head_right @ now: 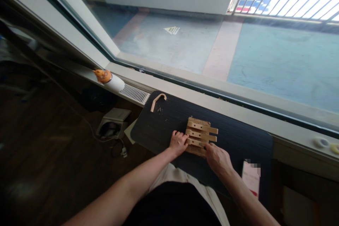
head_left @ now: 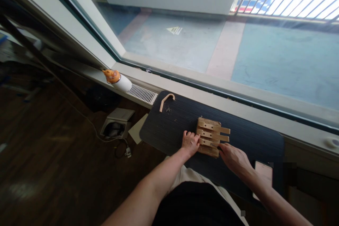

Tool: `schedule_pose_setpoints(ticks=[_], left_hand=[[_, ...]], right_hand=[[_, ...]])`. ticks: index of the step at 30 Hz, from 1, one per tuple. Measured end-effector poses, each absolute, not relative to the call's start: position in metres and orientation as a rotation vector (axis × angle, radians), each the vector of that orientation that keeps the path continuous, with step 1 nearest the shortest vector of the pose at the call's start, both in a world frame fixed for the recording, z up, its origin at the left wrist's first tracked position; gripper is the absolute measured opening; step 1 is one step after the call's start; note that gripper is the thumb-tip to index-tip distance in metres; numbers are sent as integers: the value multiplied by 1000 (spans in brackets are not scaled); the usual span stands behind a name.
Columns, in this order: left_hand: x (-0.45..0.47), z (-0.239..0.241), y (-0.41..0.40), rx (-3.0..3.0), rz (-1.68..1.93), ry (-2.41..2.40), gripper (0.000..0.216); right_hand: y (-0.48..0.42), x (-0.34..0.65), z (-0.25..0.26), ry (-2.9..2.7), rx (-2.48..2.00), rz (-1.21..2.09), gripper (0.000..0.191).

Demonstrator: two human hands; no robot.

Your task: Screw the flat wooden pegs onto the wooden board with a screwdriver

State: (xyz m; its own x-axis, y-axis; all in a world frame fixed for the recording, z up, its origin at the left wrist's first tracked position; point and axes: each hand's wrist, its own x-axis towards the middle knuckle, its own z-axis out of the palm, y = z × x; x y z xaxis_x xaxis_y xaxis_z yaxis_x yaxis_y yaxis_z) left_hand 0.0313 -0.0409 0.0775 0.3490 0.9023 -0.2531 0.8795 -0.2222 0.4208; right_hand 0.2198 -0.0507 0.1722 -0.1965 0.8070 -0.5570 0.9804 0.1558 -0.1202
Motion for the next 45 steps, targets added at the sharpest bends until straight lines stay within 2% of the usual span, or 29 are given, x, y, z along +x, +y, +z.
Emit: schedule_pose_setpoints(ticks=[14, 21, 26, 37, 45], left_hand=[[34, 79, -42, 2122, 41, 1558, 23], [34, 80, -42, 2121, 26, 1565, 24], [34, 80, -42, 2119, 15, 1566, 25], [34, 80, -42, 2122, 10, 1561, 25], [35, 82, -42, 2117, -2, 1565, 27]], right_hand=[[-46, 218, 173, 1954, 1783, -702, 30], [-46, 211, 184, 1989, 1697, -593, 25], [-48, 201, 191, 2059, 1605, -541, 32], [-45, 206, 176, 2025, 1693, -598, 23], [-47, 208, 173, 1983, 1736, -609, 25]])
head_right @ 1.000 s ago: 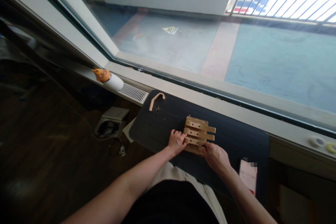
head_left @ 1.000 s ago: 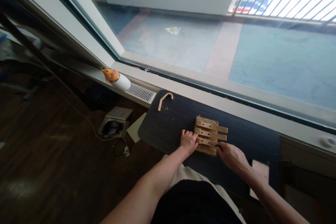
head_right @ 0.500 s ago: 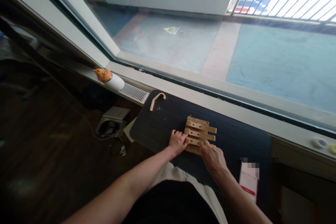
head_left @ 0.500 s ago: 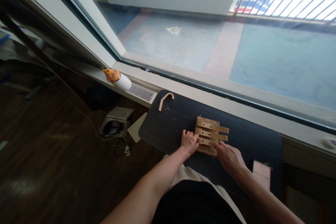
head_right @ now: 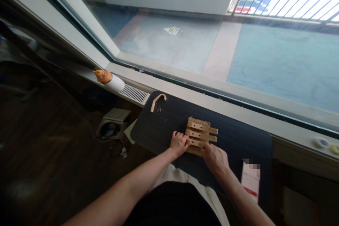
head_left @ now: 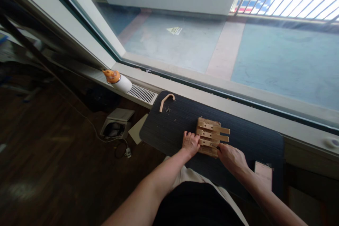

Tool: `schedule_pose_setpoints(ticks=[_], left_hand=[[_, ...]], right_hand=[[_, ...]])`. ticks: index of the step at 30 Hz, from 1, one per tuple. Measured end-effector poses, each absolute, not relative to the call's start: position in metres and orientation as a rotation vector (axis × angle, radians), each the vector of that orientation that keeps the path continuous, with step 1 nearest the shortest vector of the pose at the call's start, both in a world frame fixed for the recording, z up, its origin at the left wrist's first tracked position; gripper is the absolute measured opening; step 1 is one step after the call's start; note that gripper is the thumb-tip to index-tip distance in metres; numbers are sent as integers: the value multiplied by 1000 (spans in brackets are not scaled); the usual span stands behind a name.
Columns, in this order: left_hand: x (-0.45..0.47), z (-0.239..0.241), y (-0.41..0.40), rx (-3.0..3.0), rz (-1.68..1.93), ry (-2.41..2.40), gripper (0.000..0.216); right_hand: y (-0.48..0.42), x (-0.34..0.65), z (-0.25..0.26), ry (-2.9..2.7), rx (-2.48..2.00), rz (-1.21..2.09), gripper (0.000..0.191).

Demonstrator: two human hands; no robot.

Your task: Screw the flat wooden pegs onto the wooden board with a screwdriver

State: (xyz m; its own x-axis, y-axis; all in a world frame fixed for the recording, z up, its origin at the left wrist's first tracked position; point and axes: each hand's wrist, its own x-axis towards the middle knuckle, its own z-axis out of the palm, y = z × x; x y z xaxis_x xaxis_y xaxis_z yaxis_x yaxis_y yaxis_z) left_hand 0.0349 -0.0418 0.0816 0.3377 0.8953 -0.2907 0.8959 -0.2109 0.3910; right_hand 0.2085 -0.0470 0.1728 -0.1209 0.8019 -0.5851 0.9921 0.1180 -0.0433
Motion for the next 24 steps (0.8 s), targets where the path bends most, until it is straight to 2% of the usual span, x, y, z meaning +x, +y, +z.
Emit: schedule_pose_setpoints(ticks=[19, 24], left_hand=[[35, 78, -43, 2128, 37, 1563, 29], [35, 78, -44, 2139, 27, 1563, 28]], right_hand=[[-54, 231, 169, 2298, 1648, -676, 33], [-54, 227, 166, 2284, 1653, -699, 26]])
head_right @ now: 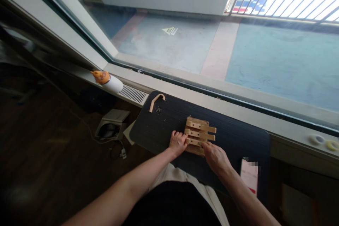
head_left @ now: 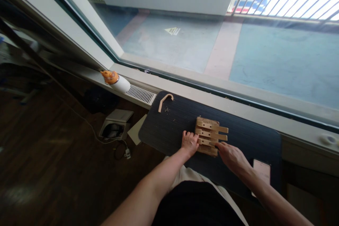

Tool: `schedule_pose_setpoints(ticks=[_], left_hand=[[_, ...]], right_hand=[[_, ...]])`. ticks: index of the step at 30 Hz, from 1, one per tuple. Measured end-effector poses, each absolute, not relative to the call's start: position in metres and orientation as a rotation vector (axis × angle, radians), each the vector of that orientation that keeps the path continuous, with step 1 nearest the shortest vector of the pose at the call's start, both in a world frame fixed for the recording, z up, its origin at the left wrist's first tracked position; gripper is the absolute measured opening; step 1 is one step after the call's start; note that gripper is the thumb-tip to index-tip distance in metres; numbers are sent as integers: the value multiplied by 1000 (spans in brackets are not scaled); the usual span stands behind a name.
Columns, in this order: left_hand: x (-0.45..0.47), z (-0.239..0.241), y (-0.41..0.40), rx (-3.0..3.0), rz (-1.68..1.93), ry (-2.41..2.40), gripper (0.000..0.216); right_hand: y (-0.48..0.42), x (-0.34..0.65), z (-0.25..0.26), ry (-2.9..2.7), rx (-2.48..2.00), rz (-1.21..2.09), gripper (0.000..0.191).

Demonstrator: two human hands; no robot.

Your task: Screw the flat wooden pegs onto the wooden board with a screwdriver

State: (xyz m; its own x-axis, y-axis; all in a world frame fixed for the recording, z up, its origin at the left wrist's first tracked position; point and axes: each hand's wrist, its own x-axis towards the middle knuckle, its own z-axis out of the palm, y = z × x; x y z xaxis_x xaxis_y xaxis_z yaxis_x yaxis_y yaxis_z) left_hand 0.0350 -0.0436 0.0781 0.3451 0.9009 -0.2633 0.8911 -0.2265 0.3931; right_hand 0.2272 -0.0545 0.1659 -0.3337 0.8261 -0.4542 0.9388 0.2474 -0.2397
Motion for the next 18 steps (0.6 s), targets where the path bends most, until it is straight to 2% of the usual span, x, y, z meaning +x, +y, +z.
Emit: schedule_pose_setpoints(ticks=[4, 18], left_hand=[[36, 78, -43, 2140, 26, 1563, 27], [26, 83, -45, 2136, 119, 1583, 22]], right_hand=[[-52, 223, 162, 2204, 1722, -691, 19], [-43, 222, 181, 2186, 1701, -670, 22]])
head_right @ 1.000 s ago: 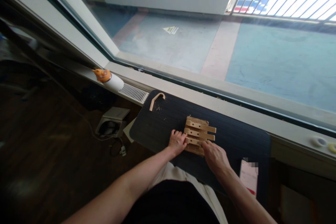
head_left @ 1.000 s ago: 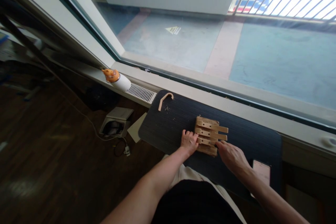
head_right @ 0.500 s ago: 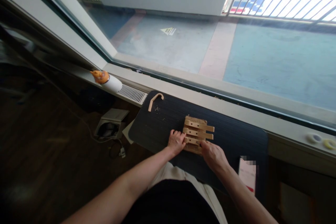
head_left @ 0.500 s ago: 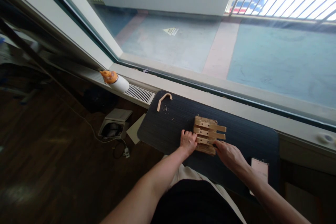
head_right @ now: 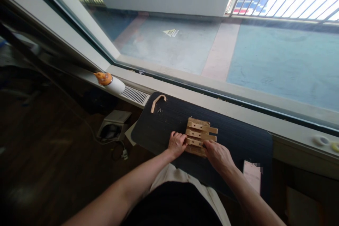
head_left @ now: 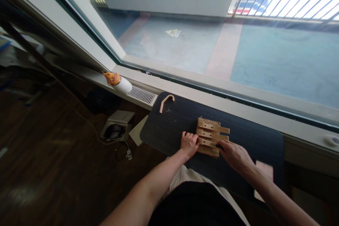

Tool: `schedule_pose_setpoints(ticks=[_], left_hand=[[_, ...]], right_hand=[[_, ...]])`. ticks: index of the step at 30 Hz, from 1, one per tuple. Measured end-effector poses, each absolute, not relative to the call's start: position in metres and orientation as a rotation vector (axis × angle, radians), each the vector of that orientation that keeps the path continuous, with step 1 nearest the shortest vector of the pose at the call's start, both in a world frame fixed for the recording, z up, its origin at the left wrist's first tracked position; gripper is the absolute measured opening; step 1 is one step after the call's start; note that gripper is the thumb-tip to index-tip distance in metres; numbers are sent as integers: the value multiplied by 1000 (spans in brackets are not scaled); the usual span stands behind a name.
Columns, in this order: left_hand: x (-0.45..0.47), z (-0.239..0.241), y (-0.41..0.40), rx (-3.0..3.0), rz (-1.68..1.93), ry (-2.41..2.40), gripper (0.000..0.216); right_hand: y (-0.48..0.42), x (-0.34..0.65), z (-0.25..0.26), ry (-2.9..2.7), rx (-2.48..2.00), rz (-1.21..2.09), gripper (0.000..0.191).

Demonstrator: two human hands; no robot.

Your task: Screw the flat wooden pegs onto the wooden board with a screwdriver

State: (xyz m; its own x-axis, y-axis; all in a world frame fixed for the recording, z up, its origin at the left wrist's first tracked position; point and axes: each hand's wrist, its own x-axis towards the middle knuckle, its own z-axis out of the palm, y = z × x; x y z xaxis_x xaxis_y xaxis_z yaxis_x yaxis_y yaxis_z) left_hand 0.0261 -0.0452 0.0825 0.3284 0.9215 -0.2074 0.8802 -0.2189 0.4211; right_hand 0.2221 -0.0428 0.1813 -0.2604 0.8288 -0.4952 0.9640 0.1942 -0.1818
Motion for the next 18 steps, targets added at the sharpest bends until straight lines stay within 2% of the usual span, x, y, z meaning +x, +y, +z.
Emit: schedule_pose_setpoints(ticks=[6, 11, 18], left_hand=[[28, 81, -41, 2162, 146, 1586, 15], [21, 102, -45, 2233, 191, 1569, 20], [47, 122, -31, 2558, 225, 1171, 25]], right_hand=[[-47, 223, 176, 2200, 1706, -657, 25], [-49, 227, 176, 2183, 1718, -646, 24], [-57, 224, 175, 2109, 1735, -662, 22]])
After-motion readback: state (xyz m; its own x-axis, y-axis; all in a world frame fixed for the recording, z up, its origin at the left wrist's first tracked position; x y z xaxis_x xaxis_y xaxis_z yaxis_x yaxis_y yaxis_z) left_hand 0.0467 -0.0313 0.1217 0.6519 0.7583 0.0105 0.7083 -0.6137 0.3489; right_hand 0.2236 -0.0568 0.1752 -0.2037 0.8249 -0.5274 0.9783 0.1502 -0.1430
